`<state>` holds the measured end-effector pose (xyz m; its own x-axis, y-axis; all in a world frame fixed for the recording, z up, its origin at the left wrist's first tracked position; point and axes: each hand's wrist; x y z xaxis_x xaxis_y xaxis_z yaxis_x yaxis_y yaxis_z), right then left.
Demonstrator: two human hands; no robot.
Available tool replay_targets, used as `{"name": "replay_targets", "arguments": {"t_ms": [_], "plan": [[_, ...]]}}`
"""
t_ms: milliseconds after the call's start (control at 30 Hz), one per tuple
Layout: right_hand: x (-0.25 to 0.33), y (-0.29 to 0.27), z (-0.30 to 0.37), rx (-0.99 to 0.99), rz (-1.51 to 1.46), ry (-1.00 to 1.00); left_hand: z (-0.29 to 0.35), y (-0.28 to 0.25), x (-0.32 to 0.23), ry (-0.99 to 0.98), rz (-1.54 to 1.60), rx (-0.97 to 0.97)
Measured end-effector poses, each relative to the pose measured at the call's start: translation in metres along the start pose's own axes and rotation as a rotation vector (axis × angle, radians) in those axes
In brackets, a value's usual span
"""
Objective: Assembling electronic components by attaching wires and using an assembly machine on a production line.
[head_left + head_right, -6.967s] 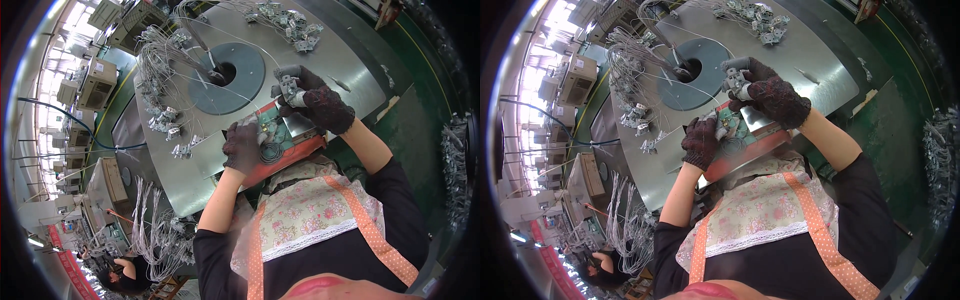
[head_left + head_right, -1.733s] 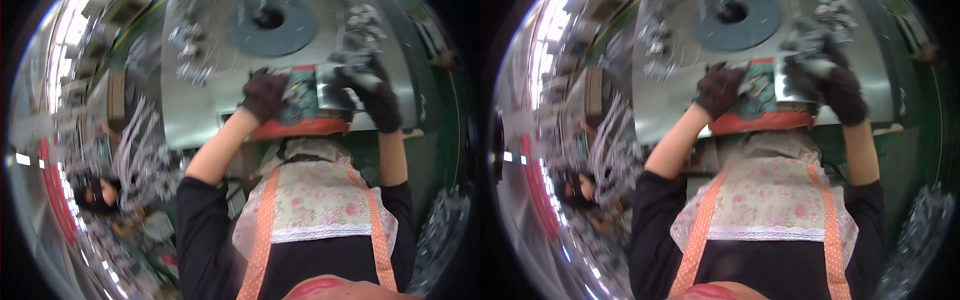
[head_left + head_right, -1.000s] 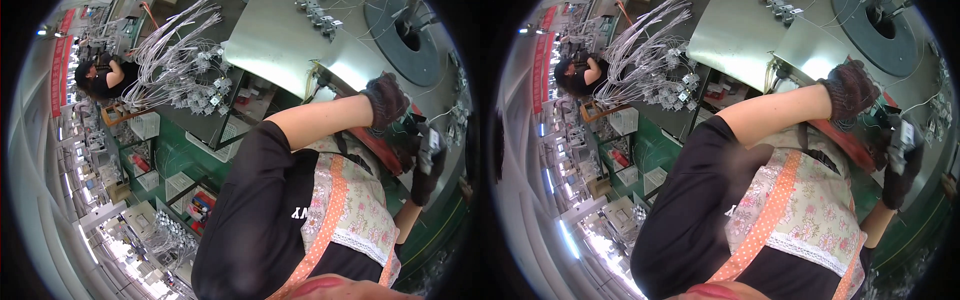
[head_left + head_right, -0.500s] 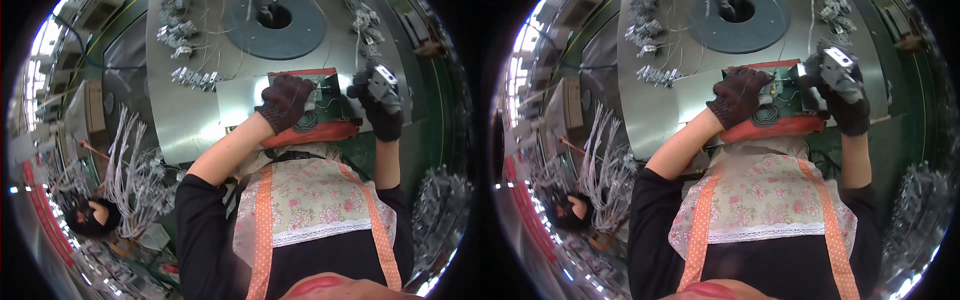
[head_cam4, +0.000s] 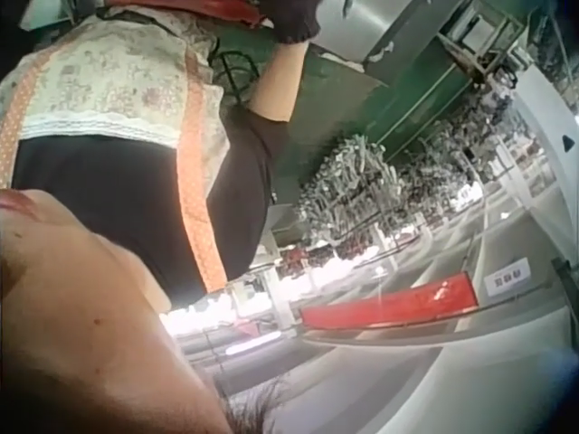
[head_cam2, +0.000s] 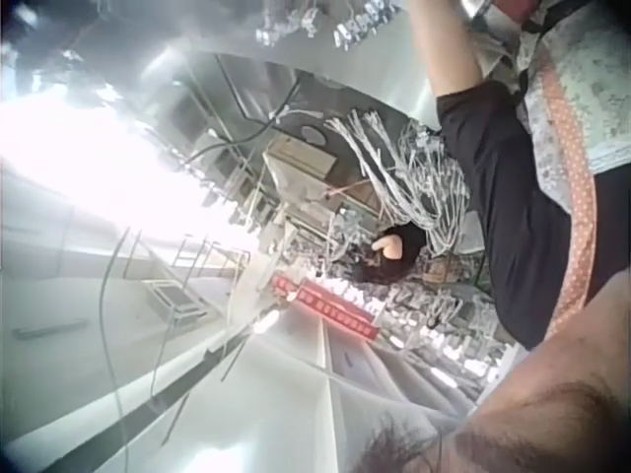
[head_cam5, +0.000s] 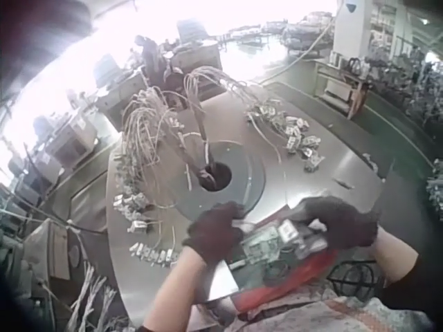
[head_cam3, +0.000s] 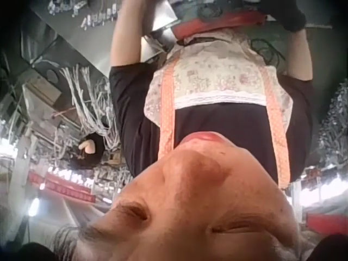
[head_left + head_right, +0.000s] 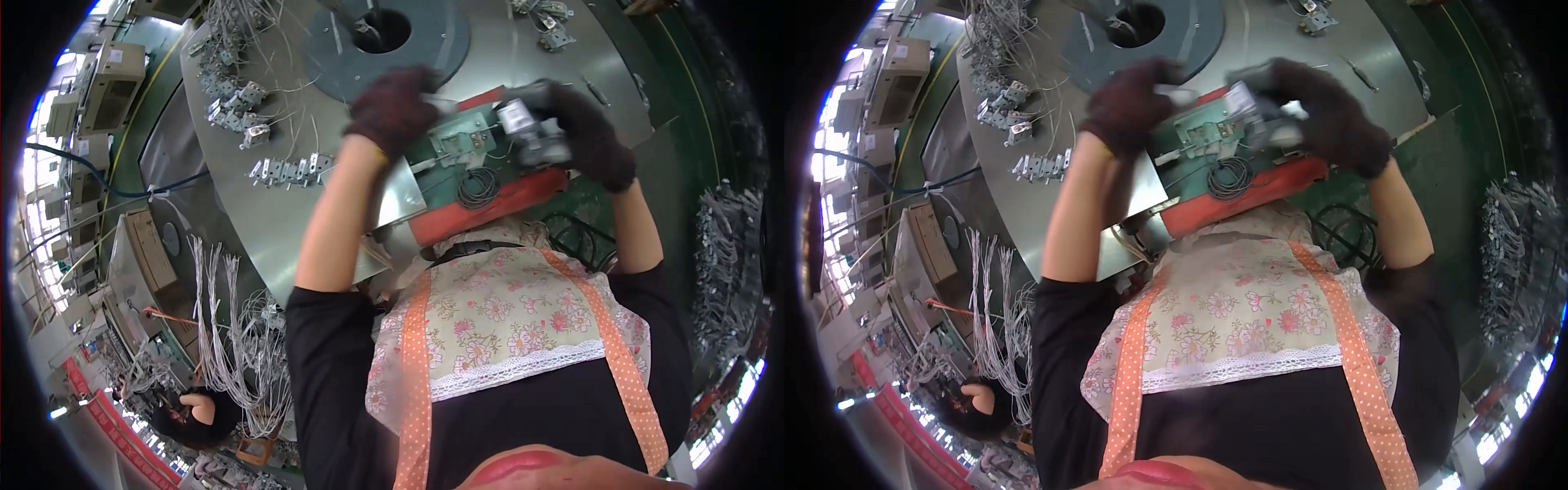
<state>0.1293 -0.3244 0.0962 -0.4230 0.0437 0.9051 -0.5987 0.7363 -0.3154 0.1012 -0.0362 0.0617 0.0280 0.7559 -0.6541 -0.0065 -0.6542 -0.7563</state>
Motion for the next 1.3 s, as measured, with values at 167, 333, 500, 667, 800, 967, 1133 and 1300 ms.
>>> {"name": "replay_targets", "arguments": {"t_ms": [167,333,500,667,800,967,1133,1300], "plan": [[-0.022,0.039,-0.016,0.104,0.758,-0.404,0.006,-0.025,0.103,-0.115,-0.693,0.039],[-0.050,0.057,-0.026,0.397,0.820,-0.351,0.019,-0.042,0.128,-0.196,-0.780,0.026],[-0.041,0.068,-0.030,0.336,0.948,-0.254,0.031,-0.029,0.115,-0.202,-0.776,0.065],[-0.050,0.074,-0.011,0.276,0.950,-0.251,0.056,-0.002,0.049,0.126,-0.589,-0.572],[-0.083,0.087,0.004,0.117,1.308,-0.504,0.070,0.024,0.012,0.293,-0.507,-0.447],[-0.064,0.091,0.007,0.160,0.930,-0.294,0.069,0.060,-0.015,0.434,-0.451,-0.123],[-0.083,0.061,0.007,0.245,0.483,-0.206,0.064,0.073,-0.033,0.355,-0.466,-0.093],[-0.062,0.005,-0.048,0.215,0.003,0.033,0.074,0.070,-0.041,0.156,-0.549,-0.063]]}}
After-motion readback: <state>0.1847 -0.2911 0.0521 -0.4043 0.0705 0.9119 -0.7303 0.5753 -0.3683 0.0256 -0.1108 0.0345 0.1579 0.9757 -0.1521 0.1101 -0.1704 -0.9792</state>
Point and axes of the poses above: each hand's wrist, its own z-axis away from the middle knuckle, its own y-axis out of the palm, x = y × z, and after that the axes turned 9 degrees about -x, right-handed
